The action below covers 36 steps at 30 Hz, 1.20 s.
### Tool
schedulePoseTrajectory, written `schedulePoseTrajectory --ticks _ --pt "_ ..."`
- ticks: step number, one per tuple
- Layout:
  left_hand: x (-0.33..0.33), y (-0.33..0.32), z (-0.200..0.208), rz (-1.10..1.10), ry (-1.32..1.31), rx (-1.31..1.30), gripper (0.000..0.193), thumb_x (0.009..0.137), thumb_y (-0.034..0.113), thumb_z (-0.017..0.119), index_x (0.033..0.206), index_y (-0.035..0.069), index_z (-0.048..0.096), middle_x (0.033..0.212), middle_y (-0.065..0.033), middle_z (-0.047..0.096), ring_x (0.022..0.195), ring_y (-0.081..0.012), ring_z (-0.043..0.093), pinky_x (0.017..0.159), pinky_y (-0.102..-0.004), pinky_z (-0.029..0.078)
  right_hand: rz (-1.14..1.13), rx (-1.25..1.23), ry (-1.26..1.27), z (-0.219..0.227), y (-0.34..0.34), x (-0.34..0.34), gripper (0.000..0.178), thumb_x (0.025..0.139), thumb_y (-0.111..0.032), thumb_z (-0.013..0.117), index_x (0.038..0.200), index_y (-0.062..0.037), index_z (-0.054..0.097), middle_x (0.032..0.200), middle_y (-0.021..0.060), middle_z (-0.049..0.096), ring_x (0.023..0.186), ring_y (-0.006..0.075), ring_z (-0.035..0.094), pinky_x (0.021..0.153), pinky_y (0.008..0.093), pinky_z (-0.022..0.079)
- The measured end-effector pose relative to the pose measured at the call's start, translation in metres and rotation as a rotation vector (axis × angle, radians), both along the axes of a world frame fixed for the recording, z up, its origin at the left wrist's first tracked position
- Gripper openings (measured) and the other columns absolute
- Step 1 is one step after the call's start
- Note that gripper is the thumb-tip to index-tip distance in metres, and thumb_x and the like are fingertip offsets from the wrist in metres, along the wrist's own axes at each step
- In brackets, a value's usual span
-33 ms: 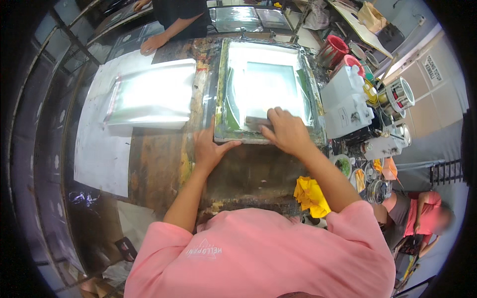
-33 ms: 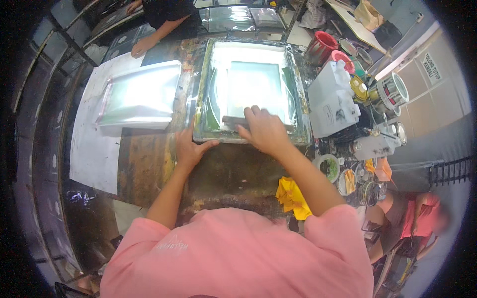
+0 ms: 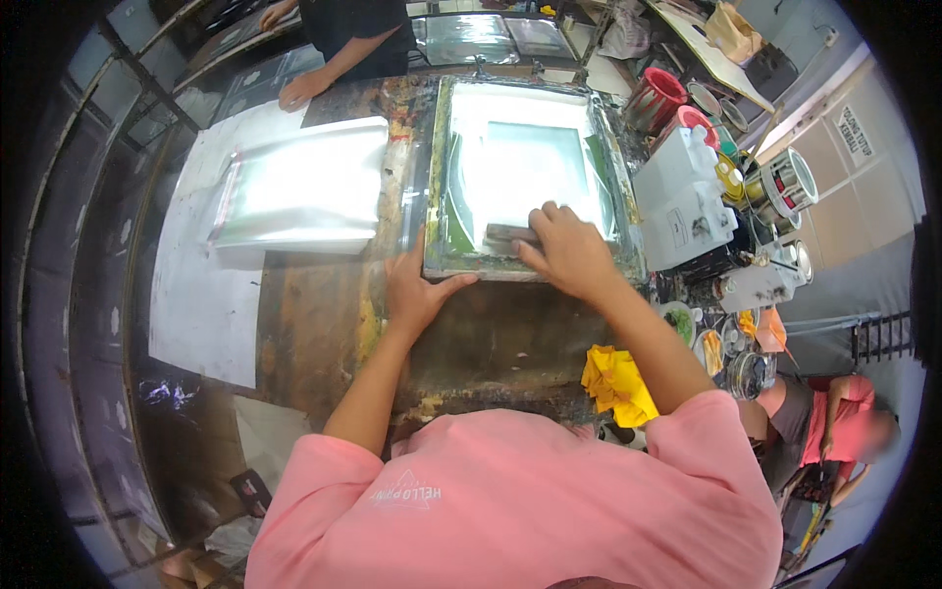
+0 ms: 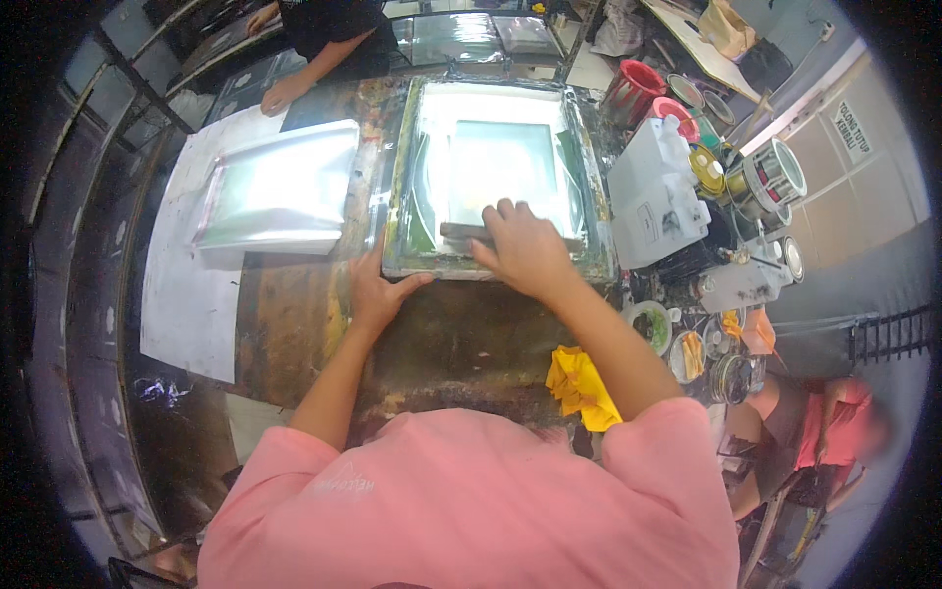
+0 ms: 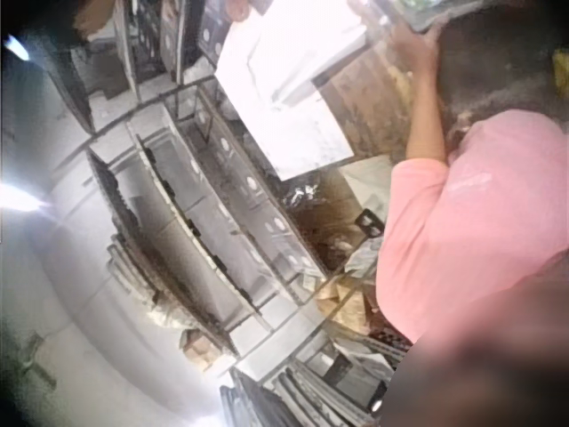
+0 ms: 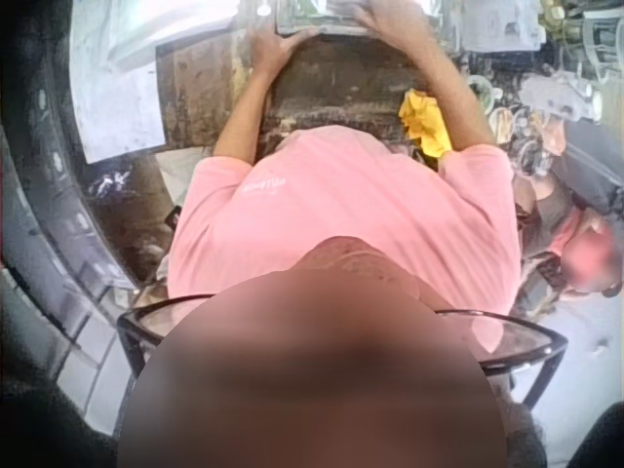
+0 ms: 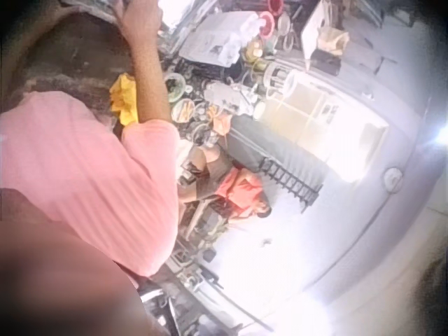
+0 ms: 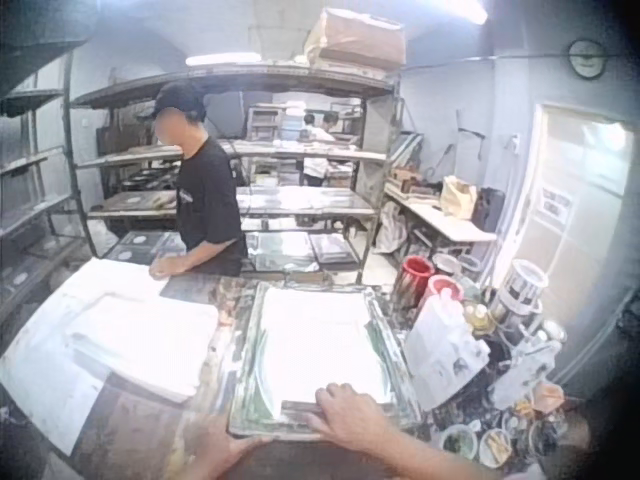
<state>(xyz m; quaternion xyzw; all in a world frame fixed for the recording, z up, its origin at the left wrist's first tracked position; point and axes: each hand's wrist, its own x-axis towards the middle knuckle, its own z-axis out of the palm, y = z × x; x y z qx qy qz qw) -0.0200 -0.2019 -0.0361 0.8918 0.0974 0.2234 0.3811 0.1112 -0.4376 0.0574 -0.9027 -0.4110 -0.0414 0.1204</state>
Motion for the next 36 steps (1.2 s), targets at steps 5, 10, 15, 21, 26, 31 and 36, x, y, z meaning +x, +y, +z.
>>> schedulePoseTrajectory --ticks 5,10,15,21,26,31,36 --pt "0.025 -0.018 0.052 -0.011 -0.187 -0.622 0.100 0.084 0.038 0.094 0.155 -0.012 0.046 0.135 -0.0225 0.069 0.136 -0.0278 0.056 0.116 -0.0433 0.042 -0.018 0.108 -0.366 0.042 0.008 -0.001 0.033 0.096 -0.040 0.071 0.104 -0.0077 0.069 0.099 0.0126 0.069 0.101 0.0316 0.066 0.100 0.0533 0.042" --pt "0.053 -0.009 0.075 -0.014 -0.335 -0.319 0.108 0.091 0.043 0.086 0.163 -0.011 0.027 0.158 -0.0310 0.045 0.149 -0.0331 0.042 0.125 -0.0475 0.030 -0.058 0.231 -0.554 0.099 0.028 0.041 0.030 0.097 -0.039 0.068 0.097 -0.0087 0.071 0.090 0.0088 0.068 0.093 0.0297 0.068 0.088 0.0488 0.042" --pt "0.022 -0.020 0.031 0.128 0.261 0.536 0.117 0.088 0.076 0.070 0.165 -0.004 0.034 0.170 -0.0343 0.029 0.161 -0.0478 0.023 0.130 -0.0636 0.010 -0.050 0.314 -0.571 0.147 0.043 0.085 0.039 0.102 -0.043 0.062 0.093 -0.0067 0.073 0.088 0.0131 0.069 0.086 0.0334 0.067 0.082 0.0461 0.040" --pt "0.023 -0.026 0.016 -0.002 0.285 0.402 0.110 0.091 0.075 0.067 0.160 -0.007 0.041 0.168 -0.0279 0.039 0.161 -0.0434 0.028 0.129 -0.0664 0.005 -0.099 0.309 -0.485 0.185 0.054 0.108 0.051 0.104 -0.051 0.057 0.105 -0.0044 0.078 0.090 0.0206 0.074 0.087 0.0419 0.069 0.087 0.0476 0.047" --pt "0.073 -0.006 0.053 0.035 -0.039 0.066 0.081 0.096 0.053 0.075 0.148 -0.006 0.057 0.151 -0.0272 0.059 0.146 -0.0438 0.050 0.125 -0.0542 0.032 -0.125 0.410 -0.426 0.197 0.061 0.116 0.049 0.100 -0.049 0.060 0.086 -0.0036 0.074 0.081 0.0202 0.072 0.083 0.0419 0.070 0.081 0.0525 0.049" --pt "0.071 0.052 0.075 0.167 -0.136 -0.032 0.059 0.096 0.030 0.077 0.143 -0.002 0.063 0.138 -0.0275 0.068 0.129 -0.0424 0.066 0.111 -0.0473 0.050 -0.132 0.304 -0.371 0.188 0.055 0.119 0.053 0.103 -0.053 0.059 0.106 -0.0047 0.079 0.089 0.0216 0.073 0.084 0.0424 0.069 0.087 0.0460 0.048" --pt "0.031 0.155 0.072 0.401 -0.015 0.089 0.054 0.095 0.019 0.079 0.144 0.001 0.066 0.134 -0.0222 0.074 0.128 -0.0301 0.070 0.110 -0.0392 0.051 -0.105 0.310 -0.505 0.175 0.050 0.115 0.056 0.103 -0.055 0.056 0.102 -0.0036 0.078 0.090 0.0195 0.074 0.084 0.0401 0.069 0.085 0.0445 0.046"
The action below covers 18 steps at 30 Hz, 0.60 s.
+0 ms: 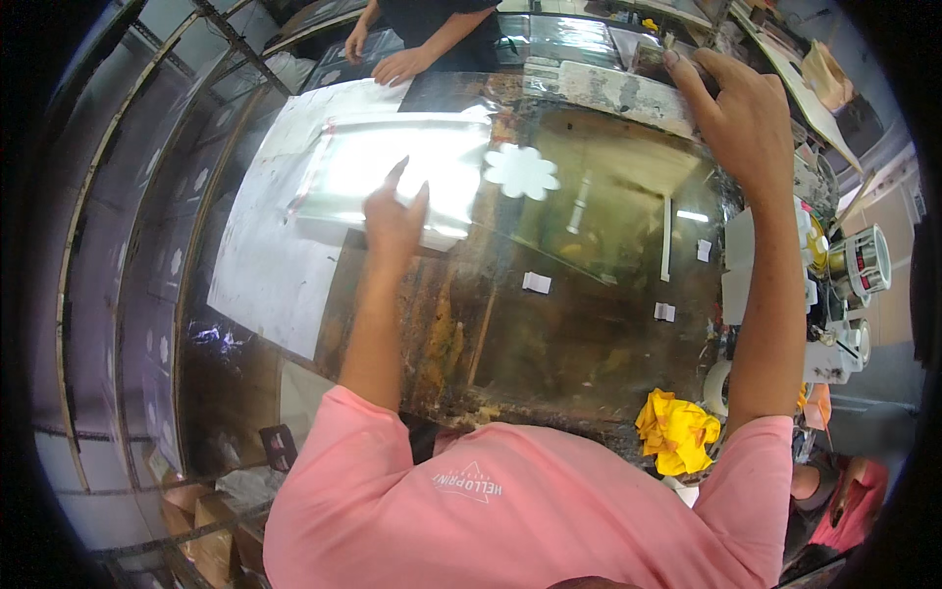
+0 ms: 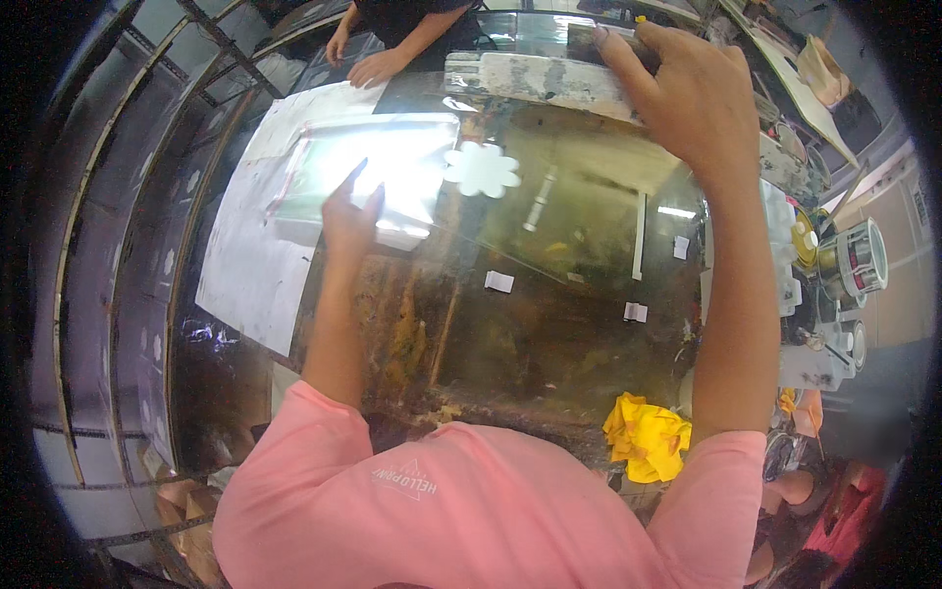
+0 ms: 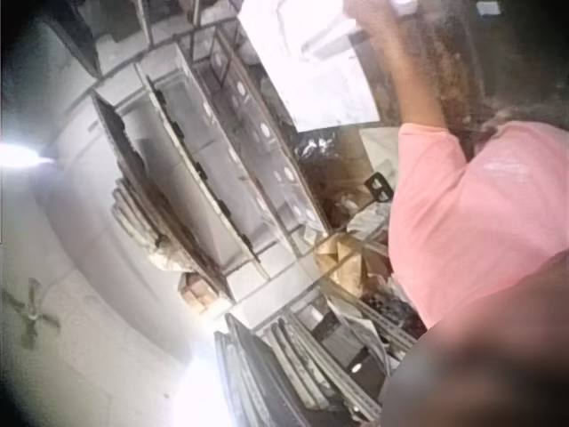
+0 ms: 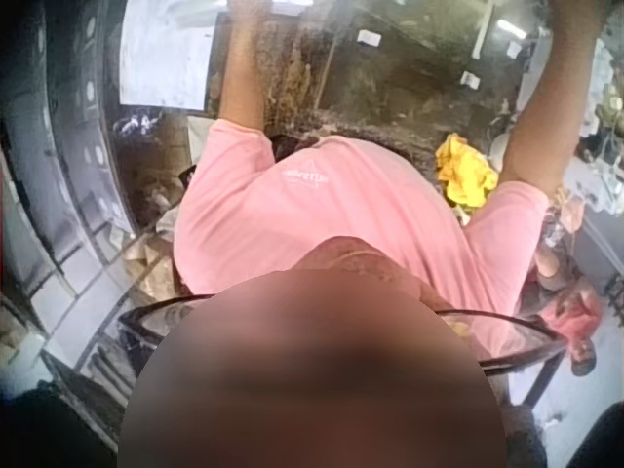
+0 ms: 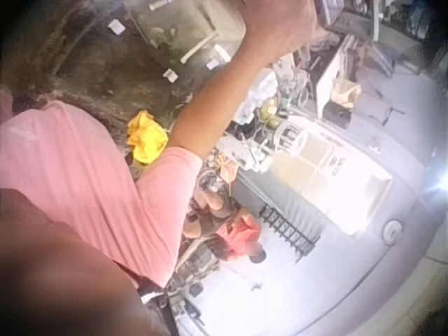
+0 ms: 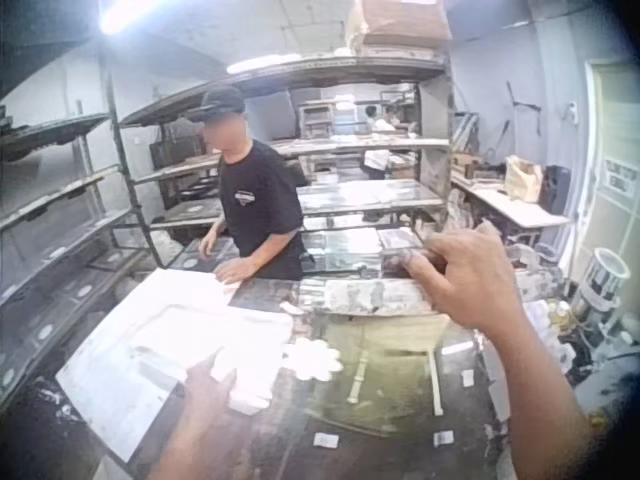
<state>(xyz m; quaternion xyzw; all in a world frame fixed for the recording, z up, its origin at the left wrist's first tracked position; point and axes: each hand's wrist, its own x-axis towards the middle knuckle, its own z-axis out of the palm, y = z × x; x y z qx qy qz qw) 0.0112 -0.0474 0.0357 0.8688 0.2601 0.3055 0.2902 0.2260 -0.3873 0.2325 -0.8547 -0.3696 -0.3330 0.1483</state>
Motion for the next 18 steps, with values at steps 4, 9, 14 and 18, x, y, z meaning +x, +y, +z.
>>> schedulePoseTrajectory --ticks 4,9,14,18 --pt "-0.019 0.092 -0.014 0.097 -0.024 0.207 0.054 0.095 0.026 0.077 0.142 0.002 0.067 0.137 -0.0274 0.069 0.130 -0.0407 0.065 0.111 -0.0443 0.050 -0.039 -0.032 -0.006 0.003 0.002 -0.002 0.061 0.104 -0.059 0.051 0.112 -0.0044 0.078 0.099 0.0205 0.077 0.094 0.0404 0.072 0.093 0.0476 0.047" --pt "-0.022 0.123 -0.033 0.483 0.306 0.433 0.071 0.102 0.056 0.063 0.152 0.006 0.059 0.159 -0.0264 0.051 0.153 -0.0405 0.042 0.125 -0.0646 0.024 -0.077 -0.098 0.042 0.003 0.001 -0.007 0.062 0.104 -0.059 0.049 0.113 -0.0058 0.079 0.102 0.0209 0.077 0.097 0.0398 0.072 0.095 0.0486 0.046" --pt "-0.036 0.023 -0.074 0.011 0.565 0.524 0.080 0.111 0.059 0.042 0.165 0.000 0.037 0.173 -0.0234 0.032 0.164 -0.0385 0.022 0.128 -0.0720 0.001 -0.071 -0.101 0.067 -0.001 0.001 -0.010 0.061 0.104 -0.059 0.049 0.110 -0.0057 0.079 0.096 0.0184 0.078 0.093 0.0389 0.074 0.096 0.0489 0.047" --pt "-0.032 -0.017 -0.095 -0.005 0.366 0.481 0.073 0.113 0.052 0.042 0.164 0.001 0.040 0.171 -0.0209 0.036 0.162 -0.0357 0.027 0.129 -0.0696 -0.002 -0.035 -0.051 0.062 0.004 0.001 -0.007 0.062 0.103 -0.061 0.051 0.105 -0.0054 0.078 0.089 0.0164 0.077 0.087 0.0387 0.074 0.093 0.0476 0.048"
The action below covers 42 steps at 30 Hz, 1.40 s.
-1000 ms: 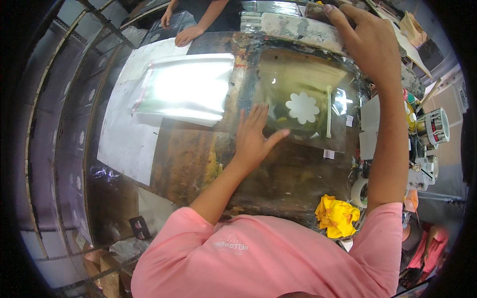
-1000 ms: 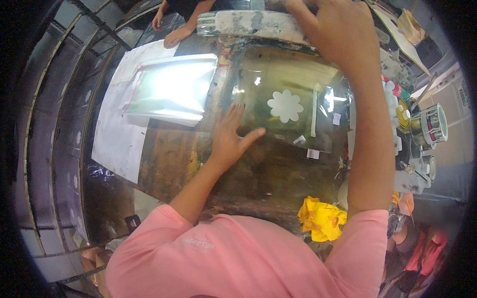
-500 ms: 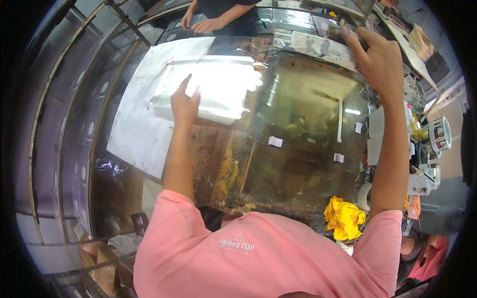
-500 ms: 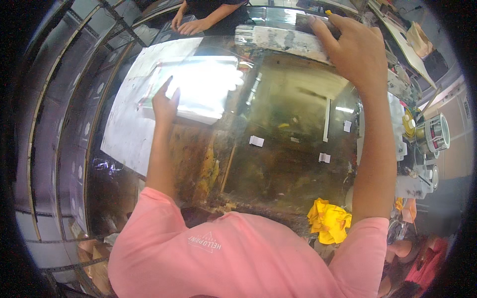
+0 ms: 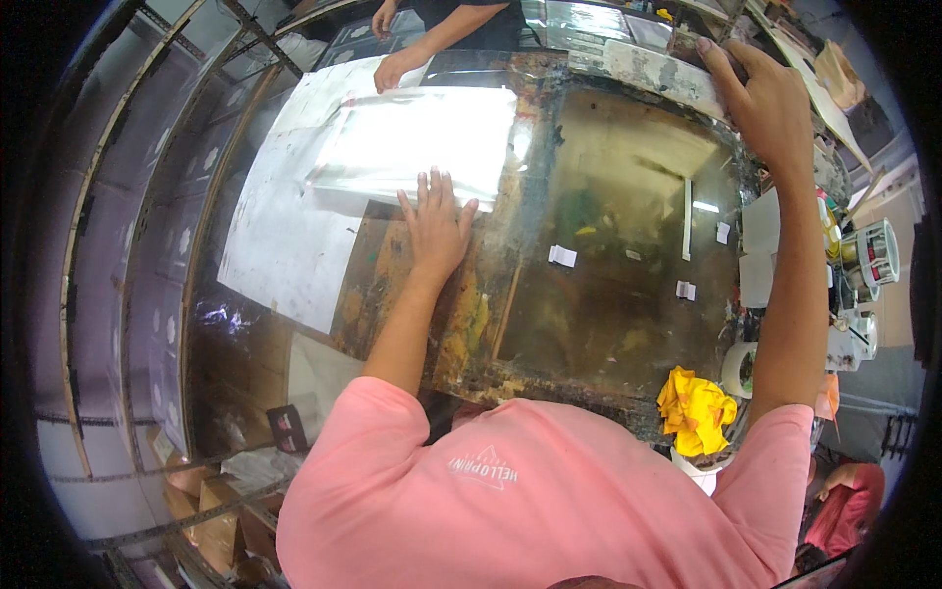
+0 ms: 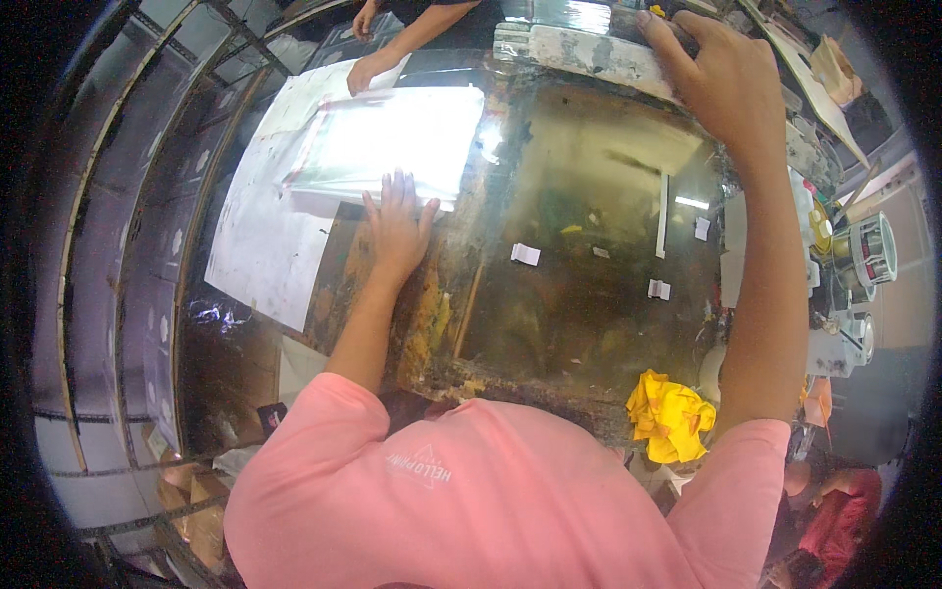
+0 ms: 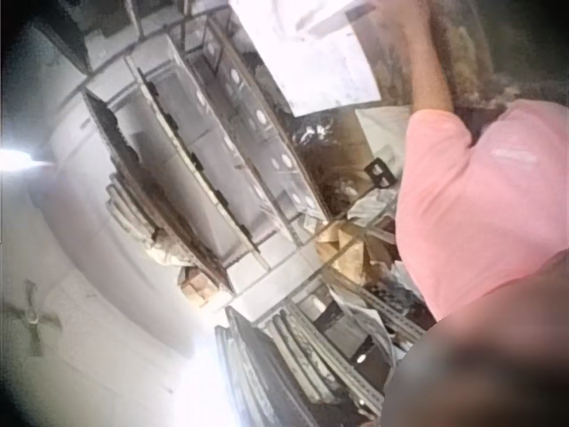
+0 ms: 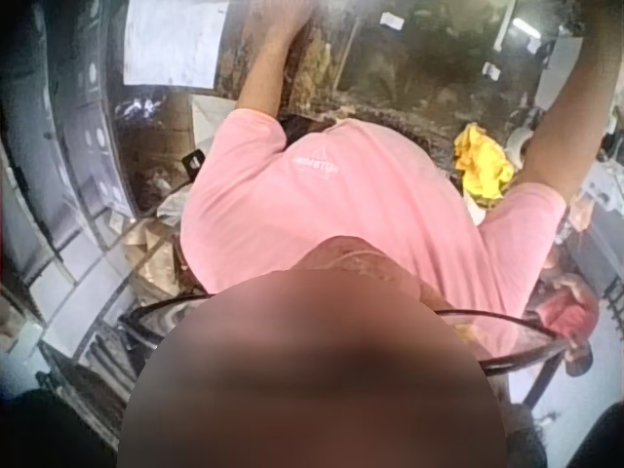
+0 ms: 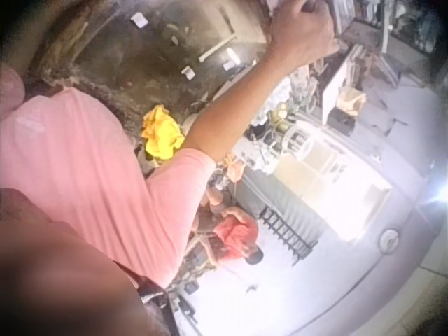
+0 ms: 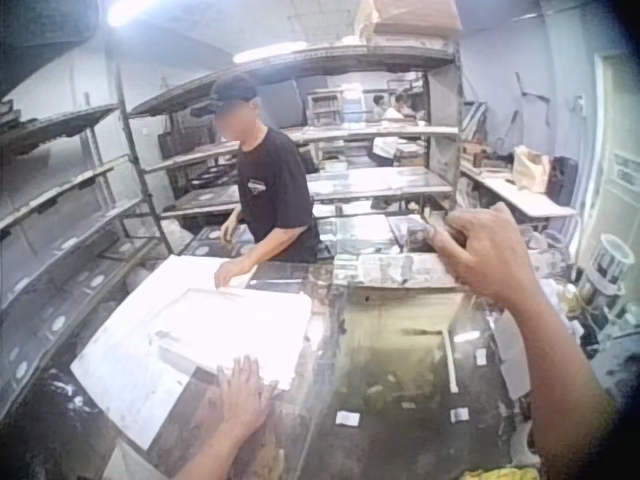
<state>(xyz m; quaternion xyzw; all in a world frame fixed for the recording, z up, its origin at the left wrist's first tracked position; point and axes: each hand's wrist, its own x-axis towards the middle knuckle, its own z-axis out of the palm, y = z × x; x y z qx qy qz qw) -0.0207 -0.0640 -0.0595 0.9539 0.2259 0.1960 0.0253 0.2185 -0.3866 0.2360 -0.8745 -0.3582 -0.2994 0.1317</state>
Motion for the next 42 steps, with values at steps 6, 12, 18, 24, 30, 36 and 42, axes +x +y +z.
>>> schedulePoseTrajectory --ticks 6,12,18,24,30,36,42 --pt "-0.001 0.004 0.005 -0.002 -0.024 0.029 0.056 0.113 0.046 0.043 0.151 0.009 0.061 0.163 -0.0129 0.051 0.154 -0.0367 0.041 0.129 -0.0701 0.000 0.043 0.027 0.010 -0.007 -0.003 0.001 0.058 0.102 -0.058 0.056 0.102 -0.0044 0.077 0.086 0.0188 0.073 0.083 0.0401 0.069 0.084 0.0477 0.048" --pt "0.017 0.040 0.044 0.113 0.079 -0.268 0.046 0.114 0.039 0.046 0.130 0.009 0.076 0.137 -0.0132 0.073 0.131 -0.0337 0.063 0.129 -0.0690 0.006 0.052 0.096 -0.107 -0.016 -0.004 0.000 0.056 0.102 -0.056 0.059 0.111 -0.0041 0.077 0.099 0.0166 0.076 0.093 0.0371 0.069 0.089 0.0424 0.046" --pt "0.036 0.055 0.124 -0.170 -0.093 -0.183 0.043 0.112 0.040 0.050 0.122 0.012 0.081 0.108 -0.0114 0.081 0.108 -0.0312 0.075 0.133 -0.0536 0.018 0.056 0.090 -0.039 0.002 0.001 -0.002 0.051 0.099 -0.052 0.061 0.090 -0.0038 0.075 0.085 0.0190 0.074 0.086 0.0397 0.070 0.084 0.0504 0.048" --pt "0.066 -0.064 0.107 -0.405 0.031 -0.157 0.043 0.112 0.043 0.052 0.121 0.012 0.080 0.101 -0.0115 0.081 0.093 -0.0328 0.076 0.128 -0.0581 0.028 0.044 0.125 -0.108 0.006 0.004 -0.001 0.057 0.098 -0.054 0.058 0.076 -0.0032 0.074 0.079 0.0203 0.073 0.084 0.0396 0.073 0.082 0.0536 0.049" --pt "0.101 -0.182 0.035 -0.638 0.188 -0.130 0.084 0.099 0.077 0.049 0.149 0.011 0.062 0.153 -0.0200 0.057 0.145 -0.0396 0.050 0.128 -0.0707 0.011 0.046 0.084 -0.098 0.005 0.003 0.003 0.061 0.098 -0.054 0.054 0.077 -0.0001 0.075 0.077 0.0226 0.073 0.080 0.0425 0.072 0.080 0.0540 0.050" --pt "0.108 -0.252 0.007 -0.759 0.174 -0.133 0.126 0.078 0.100 0.049 0.164 0.007 0.044 0.173 -0.0259 0.029 0.163 -0.0475 0.019 0.124 -0.0766 -0.005 0.016 0.077 0.006 0.015 0.005 0.005 0.064 0.097 -0.053 0.053 0.076 0.0017 0.076 0.076 0.0262 0.072 0.079 0.0429 0.071 0.087 0.0530 0.050" --pt "0.104 -0.267 0.015 -0.796 0.189 -0.135 0.126 0.076 0.100 0.051 0.163 0.008 0.047 0.172 -0.0245 0.033 0.162 -0.0457 0.024 0.123 -0.0776 -0.007 0.053 0.100 -0.086 0.018 0.009 0.017 0.064 0.096 -0.054 0.053 0.076 0.0022 0.077 0.077 0.0266 0.073 0.082 0.0433 0.072 0.088 0.0516 0.053"
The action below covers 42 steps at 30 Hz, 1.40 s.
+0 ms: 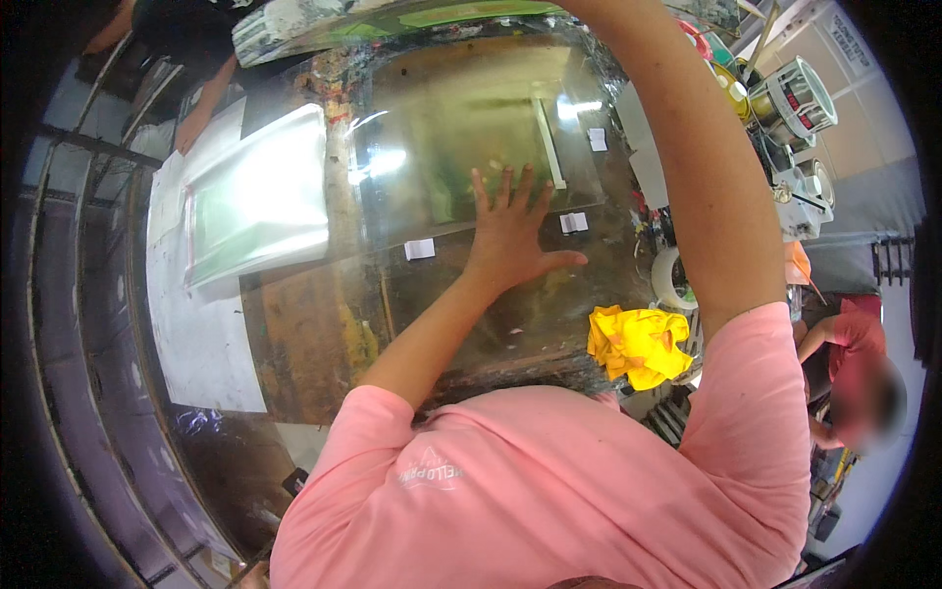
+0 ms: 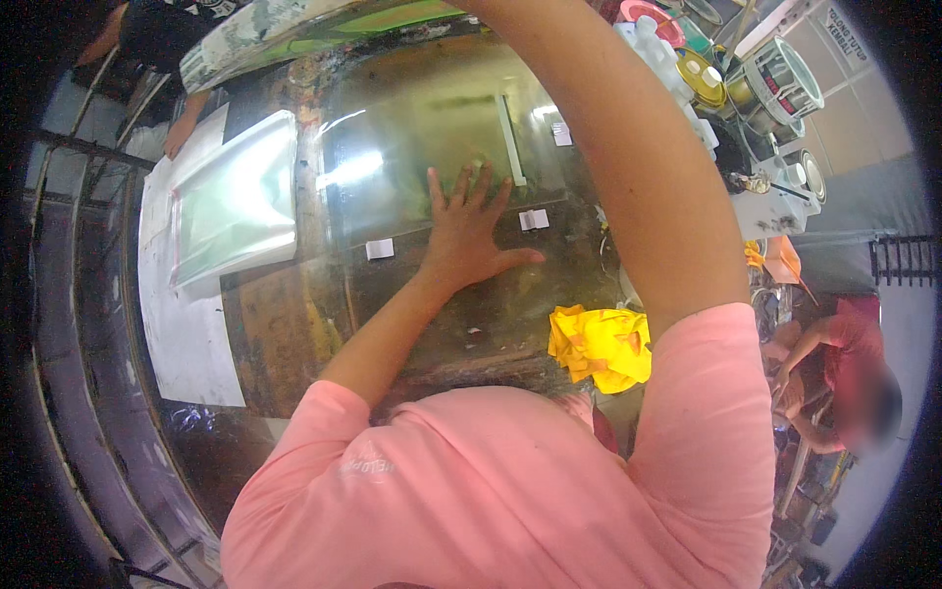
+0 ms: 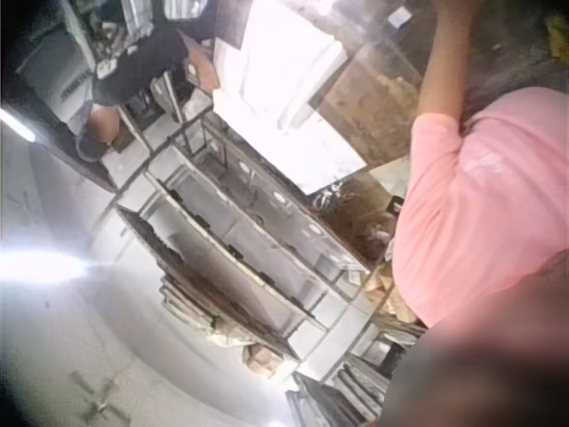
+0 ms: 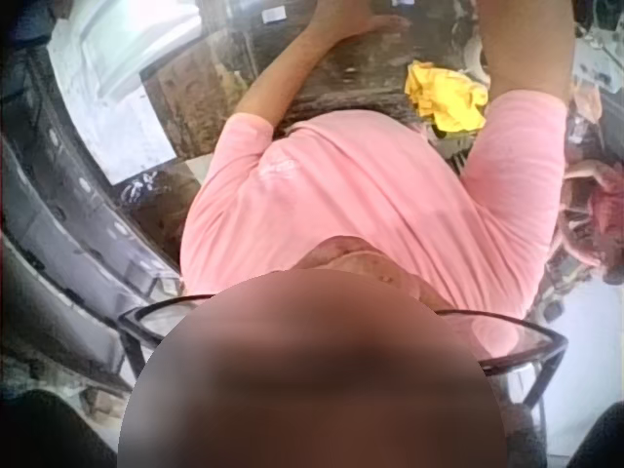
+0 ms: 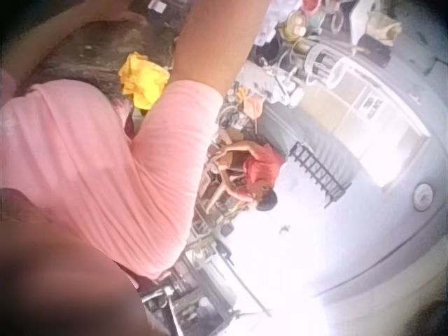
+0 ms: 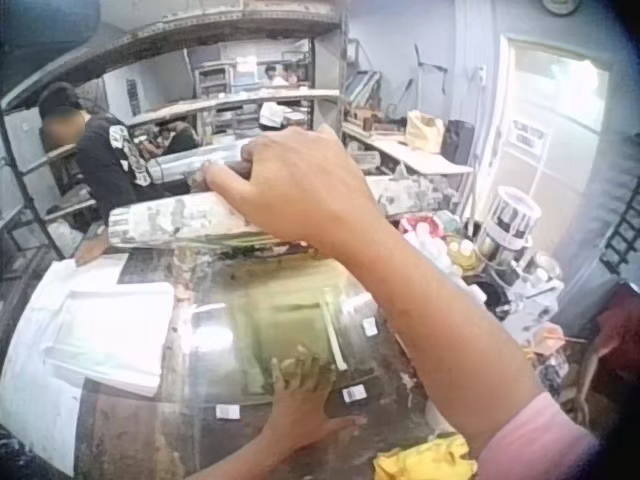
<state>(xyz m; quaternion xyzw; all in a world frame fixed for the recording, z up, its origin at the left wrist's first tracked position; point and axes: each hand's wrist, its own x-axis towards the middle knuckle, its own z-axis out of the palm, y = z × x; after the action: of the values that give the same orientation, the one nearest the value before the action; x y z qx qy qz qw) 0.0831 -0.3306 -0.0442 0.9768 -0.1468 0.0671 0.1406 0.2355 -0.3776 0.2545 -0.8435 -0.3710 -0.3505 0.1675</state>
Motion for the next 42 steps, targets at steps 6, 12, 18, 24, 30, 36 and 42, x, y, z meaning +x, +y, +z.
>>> schedulePoseTrajectory --ticks 6,12,18,24,30,36,42 --pt "-0.002 0.001 -0.003 -0.024 -0.047 -0.046 0.124 0.073 0.100 0.054 0.158 0.009 0.053 0.168 -0.0241 0.040 0.159 -0.0453 0.029 0.126 -0.0749 0.000 0.011 -0.013 0.038 0.003 0.000 0.005 0.065 0.097 -0.055 0.052 0.082 0.0023 0.078 0.083 0.0278 0.075 0.087 0.0437 0.074 0.088 0.0524 0.055" --pt "-0.001 0.001 -0.009 -0.044 -0.087 -0.083 0.124 0.073 0.099 0.056 0.157 0.008 0.054 0.166 -0.0251 0.042 0.158 -0.0467 0.031 0.128 -0.0706 0.009 -0.034 -0.057 0.106 0.005 -0.006 -0.005 0.065 0.097 -0.056 0.054 0.081 0.0028 0.077 0.085 0.0267 0.075 0.088 0.0433 0.073 0.087 0.0527 0.053" --pt "-0.003 0.011 0.003 0.043 -0.165 -0.178 0.115 0.076 0.088 0.070 0.156 0.007 0.054 0.160 -0.0250 0.049 0.153 -0.0406 0.041 0.128 -0.0633 0.022 -0.020 -0.012 0.019 -0.005 0.000 -0.007 0.064 0.097 -0.056 0.055 0.083 0.0029 0.076 0.084 0.0254 0.074 0.089 0.0429 0.072 0.088 0.0526 0.052" --pt "-0.012 0.115 0.098 0.429 -0.160 -1.276 0.090 0.076 0.038 0.098 0.145 -0.004 0.058 0.118 -0.0150 0.076 0.106 -0.0280 0.074 0.095 -0.0390 0.059 -0.007 -0.030 0.021 -0.050 -0.015 -0.034 0.057 0.099 -0.056 0.061 0.105 -0.0007 0.074 0.091 0.0222 0.075 0.090 0.0401 0.071 0.089 0.0490 0.049" --pt "-0.070 0.130 0.087 0.552 0.035 -1.026 0.107 0.064 0.047 0.103 0.145 -0.006 0.058 0.112 -0.0143 0.074 0.102 -0.0271 0.072 0.091 -0.0423 0.058 0.213 -0.355 0.425 -0.143 -0.057 -0.076 0.048 0.103 -0.055 0.060 0.112 -0.0112 0.077 0.103 0.0170 0.071 0.101 0.0365 0.069 0.086 0.0537 0.052" --pt "-0.093 0.124 0.012 0.667 -0.088 -0.187 0.111 0.053 0.071 0.097 0.138 0.006 0.070 0.121 -0.0111 0.063 0.121 -0.0309 0.056 0.109 -0.0508 0.036 0.205 -0.325 0.700 -0.221 -0.070 -0.119 0.041 0.098 -0.052 0.069 0.105 -0.0126 0.076 0.099 0.0110 0.073 0.094 0.0350 0.070 0.076 0.0505 0.056" --pt "-0.094 0.130 -0.008 0.637 -0.033 -0.223 0.118 0.050 0.076 0.094 0.142 0.008 0.068 0.119 -0.0096 0.059 0.120 -0.0294 0.052 0.107 -0.0487 0.031 0.167 -0.273 0.412 -0.259 -0.064 -0.115 0.034 0.093 -0.044 0.076 0.107 -0.0132 0.072 0.097 0.0082 0.069 0.090 0.0294 0.069 0.073 0.0435 0.058"
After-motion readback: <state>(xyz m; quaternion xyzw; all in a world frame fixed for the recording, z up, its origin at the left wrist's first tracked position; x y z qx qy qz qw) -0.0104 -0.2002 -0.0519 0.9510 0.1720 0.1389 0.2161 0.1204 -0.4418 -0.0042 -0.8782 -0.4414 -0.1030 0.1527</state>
